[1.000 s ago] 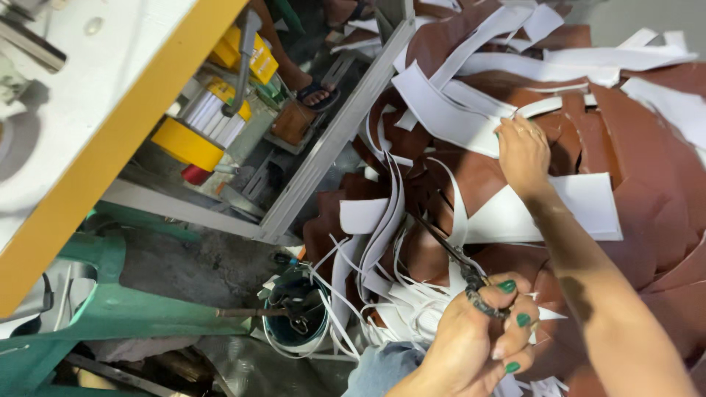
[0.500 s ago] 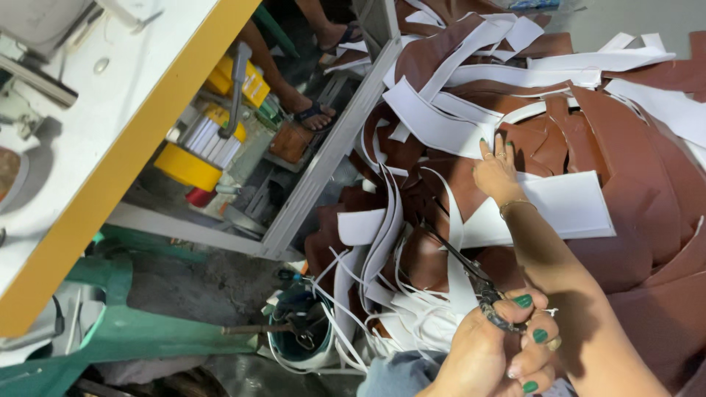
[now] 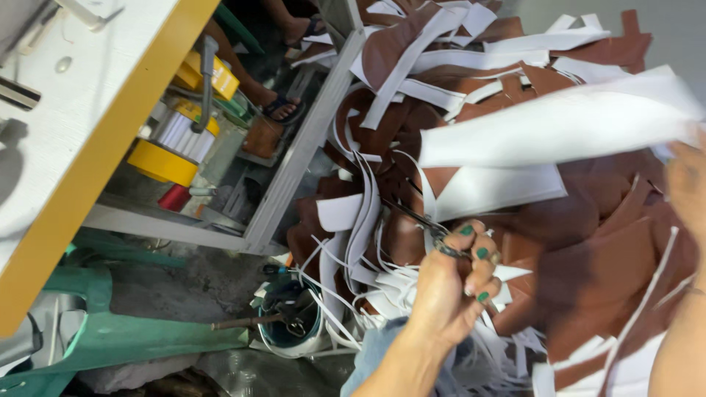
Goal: The person uses shears to cut brown leather pieces, trimming white backing material from the edges. They handle the leather one piece at a time, rotating it to follow the contours, and discard the trimmed strips into a pile on the floor.
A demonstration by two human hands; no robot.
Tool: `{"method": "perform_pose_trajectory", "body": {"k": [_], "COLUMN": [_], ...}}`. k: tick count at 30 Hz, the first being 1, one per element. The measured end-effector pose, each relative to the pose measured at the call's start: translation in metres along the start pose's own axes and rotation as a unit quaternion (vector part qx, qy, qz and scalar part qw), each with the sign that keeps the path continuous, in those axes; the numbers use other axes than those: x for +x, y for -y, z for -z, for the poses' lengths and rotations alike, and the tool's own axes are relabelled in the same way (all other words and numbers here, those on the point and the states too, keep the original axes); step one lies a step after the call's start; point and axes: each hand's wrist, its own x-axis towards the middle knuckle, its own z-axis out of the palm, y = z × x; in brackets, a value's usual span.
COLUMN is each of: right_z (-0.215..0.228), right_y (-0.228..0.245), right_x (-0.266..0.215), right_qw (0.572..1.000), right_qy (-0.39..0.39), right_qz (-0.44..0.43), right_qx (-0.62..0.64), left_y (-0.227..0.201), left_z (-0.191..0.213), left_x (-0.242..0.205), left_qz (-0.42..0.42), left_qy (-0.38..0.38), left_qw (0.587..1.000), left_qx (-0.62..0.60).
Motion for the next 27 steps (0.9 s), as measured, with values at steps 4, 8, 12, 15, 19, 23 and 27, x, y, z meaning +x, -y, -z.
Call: {"method": "perform_pose_trajectory", "body": {"k": [4, 8, 12, 15, 19, 23, 27], "right_z": [0.012, -0.121, -0.206, -0.218, -0.172, -0.078, -0.069], "right_y": [0.014, 0.095, 0.124, 0.113, 0.068, 0.05, 0.075], "right_x": [-0.034, -0.003, 0.005, 0.016, 0.032, 0.038, 0.026], "right_qw": [0.972, 0.972, 0.976, 0.985, 0.964, 0.963, 0.958], "right_qy": [0.014, 0.152, 0.195, 0.144, 0.126, 0.103, 0.184], "right_qz": [-0.2, -0.011, -0.002, -0.002, -0.045, -0.067, -0.127], "right_qx": [0.124, 0.178, 0.096, 0.095, 0.231, 0.241, 0.181], "left_y": [-0.008, -0.006, -0.007, -0.005, -0.006, -0.01, -0.015], "left_z": [0.001, 0.002, -0.002, -0.005, -0.002, 0.009, 0.013], "left_x": [0.003, 0.003, 0.009, 0.014, 0.016, 0.021, 0.022], "left_qz": [-0.026, -0.042, -0.051, -0.051, -0.036, -0.073, -0.099], "left_qy": [0.004, -0.008, -0.018, -0.017, -0.013, 0.048, -0.018], "left_qw": [1.0, 0.999, 0.999, 0.998, 0.998, 0.995, 0.994], "left_qx": [-0.013, -0.016, 0.007, 0.017, 0.049, 0.045, 0.031]}}
